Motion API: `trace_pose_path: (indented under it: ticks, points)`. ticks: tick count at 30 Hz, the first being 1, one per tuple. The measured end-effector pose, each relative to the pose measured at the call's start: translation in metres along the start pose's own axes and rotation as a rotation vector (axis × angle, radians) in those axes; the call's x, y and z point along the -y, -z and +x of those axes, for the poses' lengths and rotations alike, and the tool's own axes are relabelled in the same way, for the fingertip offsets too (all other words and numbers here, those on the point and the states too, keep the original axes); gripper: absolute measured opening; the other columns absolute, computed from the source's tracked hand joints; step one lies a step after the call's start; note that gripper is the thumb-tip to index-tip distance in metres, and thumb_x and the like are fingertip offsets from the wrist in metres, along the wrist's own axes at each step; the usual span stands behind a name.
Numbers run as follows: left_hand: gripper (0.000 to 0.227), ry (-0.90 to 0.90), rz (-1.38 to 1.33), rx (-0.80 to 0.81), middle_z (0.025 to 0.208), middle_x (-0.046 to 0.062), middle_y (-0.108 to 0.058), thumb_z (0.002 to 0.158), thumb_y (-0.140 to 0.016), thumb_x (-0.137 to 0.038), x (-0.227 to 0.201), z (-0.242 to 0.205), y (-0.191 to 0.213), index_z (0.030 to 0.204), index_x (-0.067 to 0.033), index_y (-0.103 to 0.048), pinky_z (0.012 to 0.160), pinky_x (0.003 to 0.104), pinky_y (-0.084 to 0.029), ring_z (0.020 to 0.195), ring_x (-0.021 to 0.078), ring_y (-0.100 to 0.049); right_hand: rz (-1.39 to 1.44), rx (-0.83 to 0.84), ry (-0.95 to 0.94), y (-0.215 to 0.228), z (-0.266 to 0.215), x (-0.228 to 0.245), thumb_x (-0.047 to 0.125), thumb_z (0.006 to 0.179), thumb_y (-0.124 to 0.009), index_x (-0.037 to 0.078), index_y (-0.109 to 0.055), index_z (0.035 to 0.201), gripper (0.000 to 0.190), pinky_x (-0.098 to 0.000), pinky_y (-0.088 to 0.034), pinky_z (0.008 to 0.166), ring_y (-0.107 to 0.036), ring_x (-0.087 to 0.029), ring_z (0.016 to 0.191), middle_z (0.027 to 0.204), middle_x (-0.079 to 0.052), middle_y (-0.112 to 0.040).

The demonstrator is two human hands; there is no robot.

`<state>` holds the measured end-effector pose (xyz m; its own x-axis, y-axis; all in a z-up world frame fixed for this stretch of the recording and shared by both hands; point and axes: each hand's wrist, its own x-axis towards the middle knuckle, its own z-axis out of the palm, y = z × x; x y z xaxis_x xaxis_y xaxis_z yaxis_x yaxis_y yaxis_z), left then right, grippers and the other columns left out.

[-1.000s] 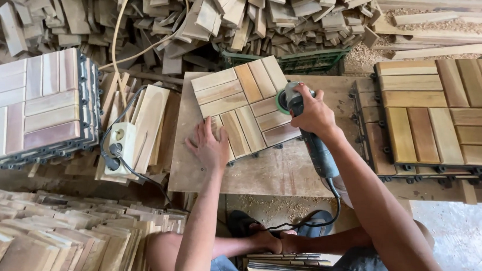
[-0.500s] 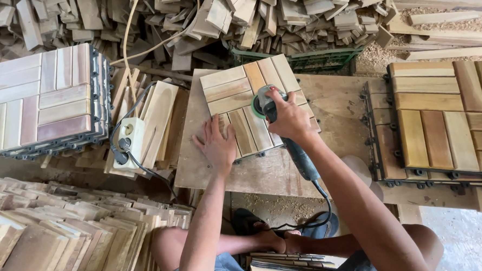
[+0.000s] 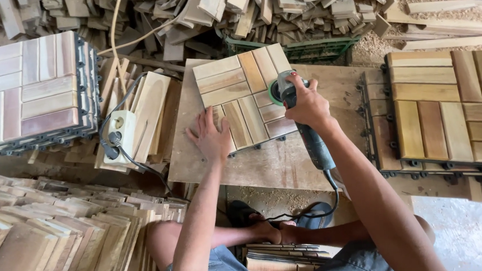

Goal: Sanding the surface of wooden floor tiles using a handheld power sander in a workshop.

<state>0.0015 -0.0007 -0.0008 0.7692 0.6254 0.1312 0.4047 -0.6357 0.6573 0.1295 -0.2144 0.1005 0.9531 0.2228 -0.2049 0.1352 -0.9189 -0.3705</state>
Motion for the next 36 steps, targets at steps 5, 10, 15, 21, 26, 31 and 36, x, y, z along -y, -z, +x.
trace_pose_path:
  ticks: [5, 10, 15, 21, 26, 31, 36]
  points:
    - [0.056, -0.027, 0.021, -0.014, 0.153, 0.015, -0.05, 0.1, -0.052, -0.042, 0.005, 0.001, -0.004, 0.15, -0.0179, -0.048, 0.12, 0.065, -0.003, 0.15, 0.0332, -0.037, 0.017, -0.026, -0.035, 0.01, 0.005, -0.019, 0.018, 0.066, -0.079, 0.042, -0.038, 0.144, 0.091, -0.0595, -0.053, 0.096, -0.067, -0.052, 0.108, 0.141, -0.019, -0.038]
    - [0.057, -0.068, 0.021, -0.057, 0.149, 0.018, -0.052, 0.096, -0.057, -0.039, 0.008, -0.001, -0.005, 0.148, -0.0153, -0.051, 0.117, 0.069, -0.008, 0.145, 0.0374, -0.041, 0.011, -0.046, -0.064, 0.013, 0.012, -0.037, 0.021, 0.066, -0.077, 0.045, -0.036, 0.143, 0.09, -0.0589, -0.052, 0.098, -0.067, -0.051, 0.109, 0.143, -0.018, -0.035]
    - [0.054, -0.064, 0.017, -0.064, 0.147, 0.018, -0.054, 0.097, -0.057, -0.038, 0.007, 0.0, -0.003, 0.146, -0.0144, -0.052, 0.117, 0.068, -0.007, 0.146, 0.0369, -0.041, 0.045, -0.093, -0.103, 0.019, 0.01, -0.036, 0.021, 0.07, -0.076, 0.041, -0.036, 0.143, 0.085, -0.0597, -0.052, 0.097, -0.067, -0.053, 0.107, 0.139, -0.021, -0.037]
    - [0.056, -0.037, 0.011, -0.037, 0.151, 0.015, -0.051, 0.099, -0.055, -0.041, 0.005, 0.004, -0.005, 0.149, -0.0174, -0.05, 0.119, 0.067, -0.004, 0.148, 0.0343, -0.038, 0.022, -0.067, -0.063, 0.002, 0.011, -0.019, 0.027, 0.076, -0.074, 0.044, -0.036, 0.144, 0.08, -0.0561, -0.053, 0.098, -0.068, -0.051, 0.107, 0.138, -0.018, -0.037]
    - [0.056, -0.013, 0.021, -0.018, 0.153, 0.015, -0.05, 0.1, -0.053, -0.042, -0.003, 0.001, 0.003, 0.149, -0.0154, -0.05, 0.12, 0.064, -0.003, 0.15, 0.0323, -0.037, 0.021, -0.005, -0.004, -0.007, -0.005, 0.017, 0.025, 0.08, -0.074, 0.042, -0.037, 0.144, 0.077, -0.0565, -0.054, 0.098, -0.067, -0.052, 0.109, 0.14, -0.02, -0.037]
    - [0.055, -0.008, 0.027, -0.007, 0.152, 0.017, -0.051, 0.101, -0.053, -0.04, -0.011, -0.002, 0.012, 0.149, -0.013, -0.051, 0.12, 0.063, -0.003, 0.149, 0.0343, -0.039, 0.061, 0.041, 0.081, -0.007, -0.026, 0.055, 0.022, 0.082, -0.073, 0.039, -0.038, 0.145, 0.074, -0.0578, -0.054, 0.096, -0.066, -0.054, 0.11, 0.141, -0.023, -0.038]
    - [0.057, -0.026, 0.063, -0.013, 0.152, 0.017, -0.051, 0.102, -0.052, -0.047, -0.001, 0.0, 0.003, 0.15, -0.0151, -0.05, 0.12, 0.062, -0.002, 0.148, 0.0336, -0.039, 0.048, 0.052, 0.099, -0.018, -0.016, 0.061, 0.018, 0.074, -0.076, 0.043, -0.035, 0.144, 0.085, -0.0581, -0.057, 0.092, -0.069, -0.054, 0.1, 0.14, -0.02, -0.037]
